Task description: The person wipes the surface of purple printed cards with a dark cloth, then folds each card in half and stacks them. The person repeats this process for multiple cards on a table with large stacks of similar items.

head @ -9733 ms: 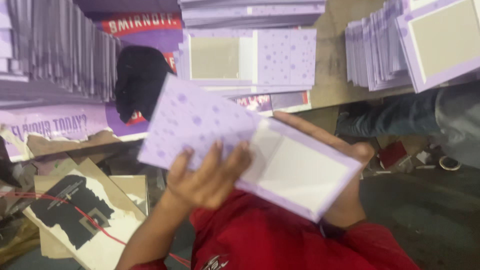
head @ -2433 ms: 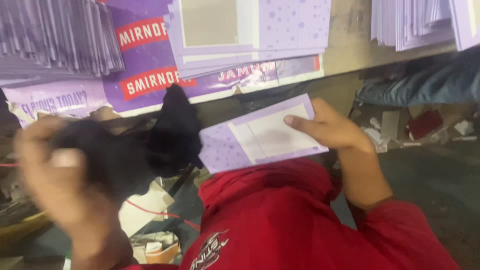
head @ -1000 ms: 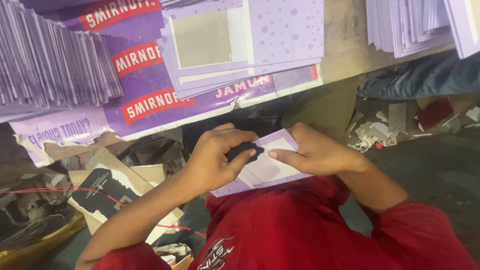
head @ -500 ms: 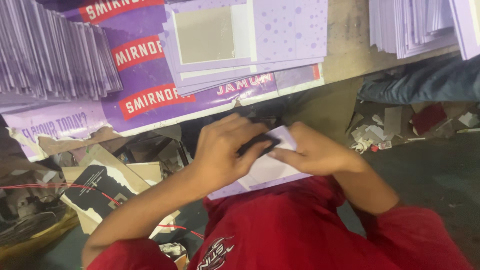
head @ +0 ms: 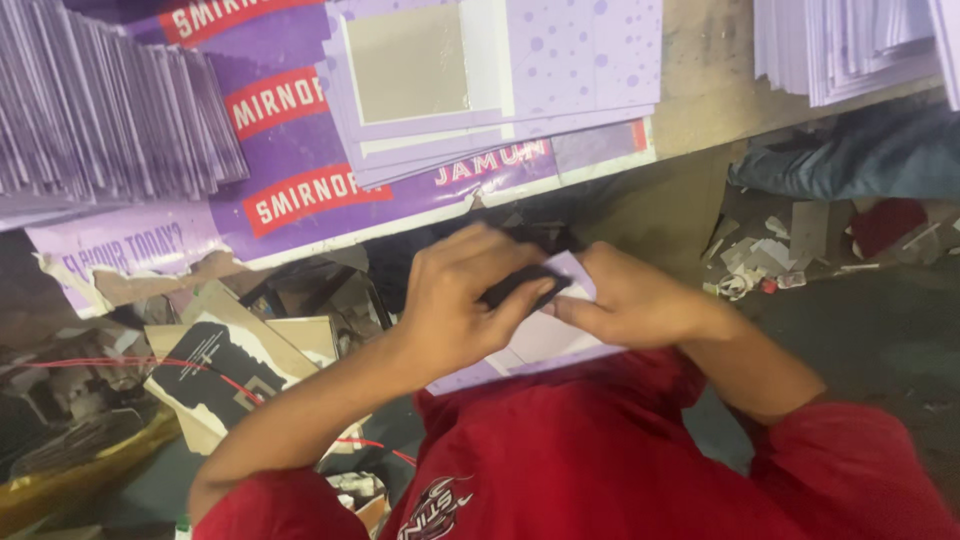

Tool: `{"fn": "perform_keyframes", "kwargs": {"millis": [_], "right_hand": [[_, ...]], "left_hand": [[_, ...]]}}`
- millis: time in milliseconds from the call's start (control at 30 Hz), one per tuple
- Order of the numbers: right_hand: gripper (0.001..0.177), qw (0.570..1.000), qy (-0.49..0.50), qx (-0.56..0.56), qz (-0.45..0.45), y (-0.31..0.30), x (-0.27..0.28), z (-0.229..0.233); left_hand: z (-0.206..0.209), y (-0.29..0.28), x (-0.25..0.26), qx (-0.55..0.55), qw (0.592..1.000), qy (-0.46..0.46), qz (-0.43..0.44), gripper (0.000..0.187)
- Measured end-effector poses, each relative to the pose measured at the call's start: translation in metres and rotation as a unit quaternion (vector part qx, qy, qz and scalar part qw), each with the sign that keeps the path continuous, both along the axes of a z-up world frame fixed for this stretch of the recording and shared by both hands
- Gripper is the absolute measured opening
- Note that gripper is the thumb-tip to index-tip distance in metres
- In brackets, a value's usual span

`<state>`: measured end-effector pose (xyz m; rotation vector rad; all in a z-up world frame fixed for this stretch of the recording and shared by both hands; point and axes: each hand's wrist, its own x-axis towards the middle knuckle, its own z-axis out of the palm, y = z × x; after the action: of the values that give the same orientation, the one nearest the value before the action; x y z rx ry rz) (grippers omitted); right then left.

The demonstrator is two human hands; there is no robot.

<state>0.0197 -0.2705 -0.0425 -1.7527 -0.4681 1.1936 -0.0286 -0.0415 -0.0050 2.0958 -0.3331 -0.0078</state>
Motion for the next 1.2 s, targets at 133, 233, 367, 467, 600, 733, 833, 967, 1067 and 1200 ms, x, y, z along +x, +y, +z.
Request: {"fn": "perform_keyframes", "kwargs": {"millis": [133,233,367,467,600,733,833,967,1067,1200], "right_hand": [[0.024,1.000,0.010,-0.001,-0.011,-0.006,0.000,-0.001],[0.022,0.998,0.032,0.060,0.020,0.007,-0.004,-0.013],[0.023,0.992,0.013,0.126,-0.019,0.001,-0.013,-0.026],[0.027,0.994,0.085,0.037,-0.058,-0.015,-0.014,-0.028],[0.029,0.990,0.073,-0.045,-0.113,-0.027,-0.005,-0.008],[0.031,0.963,-0.031,-0.017,-0.267,-0.070,0.023,0.046],[0.042,0.896,-0.146,0.054,-0.416,-0.092,0.054,0.081],[0.047,0.810,-0.208,0.293,-0.463,-0.058,0.082,0.106],[0.046,0.816,-0.262,0.314,-0.410,-0.026,0.118,0.115],[0.043,0.789,-0.279,0.316,-0.447,-0.002,0.130,0.100]], "left_hand": [[0.007,0.004,0.008,0.002,0.998,0.062,0.012,0.013],[0.007,-0.005,0.010,-0.015,0.999,0.035,0.002,0.016],[0.000,-0.007,0.007,0.008,0.999,0.053,-0.004,0.023],[-0.012,0.012,-0.006,0.036,0.995,0.091,0.008,0.024],[-0.050,0.055,-0.025,0.070,0.979,0.160,0.105,0.027],[-0.098,0.093,-0.046,-0.031,0.972,0.148,0.178,0.018],[-0.118,0.088,-0.069,0.005,0.990,0.026,0.142,0.024],[-0.116,0.067,-0.081,0.211,0.958,0.032,0.192,0.042],[-0.103,0.059,-0.071,0.243,0.949,0.086,0.180,0.081],[-0.086,0.056,-0.075,0.244,0.939,0.166,0.176,0.081]]}}
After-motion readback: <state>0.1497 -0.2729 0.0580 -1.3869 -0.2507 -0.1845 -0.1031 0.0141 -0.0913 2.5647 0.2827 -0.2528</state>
